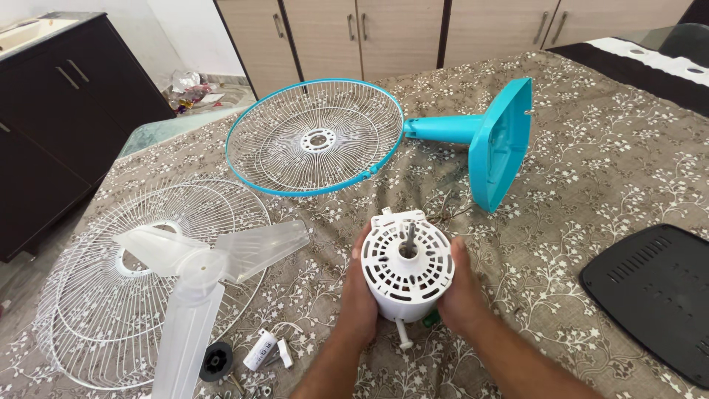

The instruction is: The person disassembles an electric fan by removing the motor housing and detaching internal components. They use a screwdriver to loosen screws and separate parts, then set the components aside on the table.

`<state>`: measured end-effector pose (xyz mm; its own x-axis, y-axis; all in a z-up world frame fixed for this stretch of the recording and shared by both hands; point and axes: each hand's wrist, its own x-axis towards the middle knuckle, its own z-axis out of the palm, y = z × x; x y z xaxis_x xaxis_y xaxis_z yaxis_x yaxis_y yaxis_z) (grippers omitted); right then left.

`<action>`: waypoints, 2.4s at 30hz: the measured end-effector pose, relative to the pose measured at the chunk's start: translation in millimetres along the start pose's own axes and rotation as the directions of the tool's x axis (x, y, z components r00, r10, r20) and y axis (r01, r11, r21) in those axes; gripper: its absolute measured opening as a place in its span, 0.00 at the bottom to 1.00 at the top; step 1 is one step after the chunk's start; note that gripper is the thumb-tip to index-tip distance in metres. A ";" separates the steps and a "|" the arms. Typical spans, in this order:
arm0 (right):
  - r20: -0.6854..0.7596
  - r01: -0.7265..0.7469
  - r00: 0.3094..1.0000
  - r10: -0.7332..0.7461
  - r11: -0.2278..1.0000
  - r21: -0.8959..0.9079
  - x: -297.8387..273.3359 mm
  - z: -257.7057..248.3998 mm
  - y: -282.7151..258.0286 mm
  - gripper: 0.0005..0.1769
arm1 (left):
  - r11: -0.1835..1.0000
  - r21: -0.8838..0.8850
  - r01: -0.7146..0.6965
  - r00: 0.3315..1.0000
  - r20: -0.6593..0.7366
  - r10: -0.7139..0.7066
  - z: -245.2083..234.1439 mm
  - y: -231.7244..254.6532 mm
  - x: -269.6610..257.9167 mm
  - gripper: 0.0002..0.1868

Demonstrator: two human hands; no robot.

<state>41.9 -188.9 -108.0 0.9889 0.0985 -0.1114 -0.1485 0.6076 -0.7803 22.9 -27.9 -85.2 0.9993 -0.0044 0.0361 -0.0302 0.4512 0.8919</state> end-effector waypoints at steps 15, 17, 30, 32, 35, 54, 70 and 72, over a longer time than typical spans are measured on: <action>-0.186 -0.145 0.978 0.099 0.955 -0.257 -10.3 -14.0 -11.2 0.32 | 0.973 0.212 0.092 0.975 -0.216 -0.046 -19.6 -16.8 -17.5 0.24; -0.203 -0.106 0.978 0.042 0.943 -0.317 -12.7 -13.5 -22.9 0.29 | 0.967 0.214 0.141 0.967 -0.239 -0.087 -18.9 -9.9 -31.8 0.24; -0.033 0.124 0.989 -0.147 0.920 -0.372 -20.9 -30.5 -42.4 0.13 | 0.947 0.321 0.016 0.946 -0.313 0.090 -28.3 -7.5 -59.5 0.15; -0.053 0.123 0.986 -0.157 0.909 -0.398 -22.1 -31.3 -39.9 0.13 | 0.963 0.260 0.069 0.948 -0.318 0.018 -30.5 -6.6 -62.6 0.14; -0.106 0.100 0.982 -0.154 0.913 -0.395 -26.3 -34.8 -37.5 0.14 | 0.960 0.216 0.176 0.934 -0.346 -0.093 -33.9 -5.0 -68.7 0.14; 0.523 0.508 0.840 -0.147 0.555 -0.659 -73.5 -26.6 -3.0 0.20 | 0.712 0.658 0.245 0.962 -0.259 -0.091 -77.9 11.7 -116.1 0.16; 0.590 0.536 0.696 0.410 0.250 -0.806 -100.2 66.5 31.6 0.16 | 0.146 0.884 0.445 0.867 -0.465 0.177 -172.3 58.1 -185.9 0.22; 0.729 0.727 0.594 0.341 0.159 -0.667 -99.3 64.8 48.4 0.17 | 0.109 0.867 0.486 0.862 -0.496 0.107 -165.2 48.0 -187.2 0.24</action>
<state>-64.0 -118.2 -94.7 0.5302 0.8398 0.1163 0.7020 -0.3579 -0.6158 -162.2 142.0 -123.7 0.8678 0.4873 -0.0974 0.4648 -0.7268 0.5056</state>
